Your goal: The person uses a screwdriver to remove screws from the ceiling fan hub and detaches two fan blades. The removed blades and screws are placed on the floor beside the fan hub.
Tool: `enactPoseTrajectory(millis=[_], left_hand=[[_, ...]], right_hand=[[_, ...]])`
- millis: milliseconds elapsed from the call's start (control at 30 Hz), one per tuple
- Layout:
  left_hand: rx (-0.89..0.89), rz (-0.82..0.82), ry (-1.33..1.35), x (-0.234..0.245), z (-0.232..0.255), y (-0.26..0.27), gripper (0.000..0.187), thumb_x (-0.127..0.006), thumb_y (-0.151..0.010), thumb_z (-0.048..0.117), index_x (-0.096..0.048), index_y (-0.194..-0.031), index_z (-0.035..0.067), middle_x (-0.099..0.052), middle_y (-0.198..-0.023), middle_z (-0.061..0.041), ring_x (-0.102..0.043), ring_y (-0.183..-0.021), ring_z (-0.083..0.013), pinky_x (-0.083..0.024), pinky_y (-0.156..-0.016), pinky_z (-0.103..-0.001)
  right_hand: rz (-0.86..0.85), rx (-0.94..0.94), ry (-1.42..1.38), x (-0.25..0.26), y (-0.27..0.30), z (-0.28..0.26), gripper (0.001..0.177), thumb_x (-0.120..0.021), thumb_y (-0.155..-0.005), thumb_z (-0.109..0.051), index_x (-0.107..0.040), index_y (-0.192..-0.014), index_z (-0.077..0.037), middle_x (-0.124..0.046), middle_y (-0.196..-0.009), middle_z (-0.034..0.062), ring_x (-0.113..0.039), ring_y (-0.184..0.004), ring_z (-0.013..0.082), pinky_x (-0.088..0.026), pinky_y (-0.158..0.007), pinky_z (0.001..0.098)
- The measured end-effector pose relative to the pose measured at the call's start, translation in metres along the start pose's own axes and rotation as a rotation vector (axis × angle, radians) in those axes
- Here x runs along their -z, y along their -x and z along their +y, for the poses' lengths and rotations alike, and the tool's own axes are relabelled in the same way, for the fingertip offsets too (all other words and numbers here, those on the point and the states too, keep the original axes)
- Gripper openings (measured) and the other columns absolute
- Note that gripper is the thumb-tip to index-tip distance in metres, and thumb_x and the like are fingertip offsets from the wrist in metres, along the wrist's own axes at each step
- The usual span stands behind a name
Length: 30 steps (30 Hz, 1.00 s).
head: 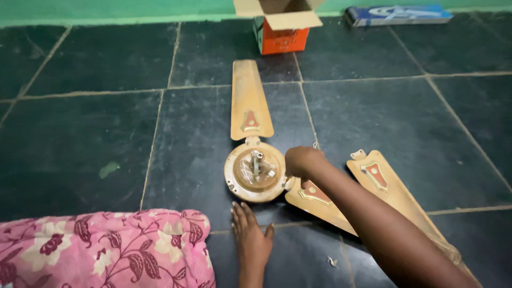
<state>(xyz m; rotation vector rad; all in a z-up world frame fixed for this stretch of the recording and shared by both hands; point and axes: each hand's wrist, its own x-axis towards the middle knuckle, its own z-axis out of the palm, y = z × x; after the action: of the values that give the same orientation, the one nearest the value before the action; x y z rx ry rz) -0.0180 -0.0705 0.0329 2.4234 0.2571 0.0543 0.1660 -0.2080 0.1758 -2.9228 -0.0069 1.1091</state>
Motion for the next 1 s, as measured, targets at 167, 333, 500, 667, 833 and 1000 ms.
enactPoseTrajectory(millis=[167,333,500,667,833,1000], left_hand=[[-0.05,-0.058,-0.014,-0.005,0.0,-0.001,0.102,-0.078,-0.083,0.033,-0.015,-0.155,-0.005,-0.012,-0.164,-0.028,-0.015,-0.152,-0.0416,-0.019,-0.12,-0.052],[-0.095,-0.061,0.047,-0.003,0.003,-0.001,0.106,-0.079,-0.081,0.034,-0.016,-0.158,-0.005,-0.011,-0.163,-0.029,-0.016,-0.152,-0.0411,-0.018,-0.121,-0.051],[-0.106,-0.051,0.094,-0.008,0.001,-0.002,0.103,-0.079,-0.082,0.034,-0.018,-0.154,-0.006,-0.012,-0.164,-0.03,-0.016,-0.152,-0.0424,-0.018,-0.121,-0.052],[-0.114,-0.04,0.094,-0.011,0.0,-0.006,0.099,-0.078,-0.083,0.033,-0.019,-0.152,-0.008,-0.012,-0.162,-0.032,-0.016,-0.152,-0.0433,-0.019,-0.121,-0.053],[-0.081,-0.024,0.093,-0.004,0.008,-0.006,0.093,-0.077,-0.085,0.034,-0.025,-0.153,-0.004,-0.014,-0.163,-0.029,-0.016,-0.153,-0.0426,-0.018,-0.121,-0.058],[0.035,-0.111,0.021,0.01,0.023,-0.003,0.085,-0.075,-0.087,0.038,-0.031,-0.155,0.016,-0.012,-0.166,-0.018,-0.01,-0.153,-0.0432,-0.018,-0.116,-0.069]], right_hand=[[-0.067,0.108,0.025,0.004,-0.031,0.003,0.025,-0.075,-0.089,-0.025,-0.079,-0.092,0.0,-0.081,-0.082,0.0077,-0.079,-0.072,0.0187,-0.063,-0.07,0.0357],[0.089,0.225,0.224,-0.001,-0.028,0.009,0.028,-0.077,-0.086,-0.031,-0.081,-0.089,-0.004,-0.08,-0.081,0.0065,-0.077,-0.076,0.0203,-0.06,-0.072,0.0389],[0.299,0.313,0.442,-0.015,-0.016,0.021,0.029,-0.08,-0.086,-0.035,-0.077,-0.096,-0.008,-0.074,-0.096,0.0152,-0.072,-0.092,0.0359,-0.058,-0.076,0.0467],[0.517,0.556,0.616,-0.028,-0.012,0.028,0.011,-0.065,-0.086,-0.015,-0.076,-0.087,-0.012,-0.073,-0.098,0.011,-0.072,-0.094,0.0338,-0.059,-0.073,0.0456],[0.725,0.825,0.581,-0.052,0.01,0.028,0.011,-0.064,-0.082,-0.013,-0.071,-0.077,-0.006,-0.066,-0.097,0.0101,-0.067,-0.095,0.0301,-0.059,-0.069,0.041],[0.718,0.611,0.45,-0.073,0.026,0.025,0.02,-0.066,-0.08,-0.021,-0.068,-0.088,-0.003,-0.062,-0.1,0.0135,-0.063,-0.098,0.0319,-0.058,-0.068,0.0428]])
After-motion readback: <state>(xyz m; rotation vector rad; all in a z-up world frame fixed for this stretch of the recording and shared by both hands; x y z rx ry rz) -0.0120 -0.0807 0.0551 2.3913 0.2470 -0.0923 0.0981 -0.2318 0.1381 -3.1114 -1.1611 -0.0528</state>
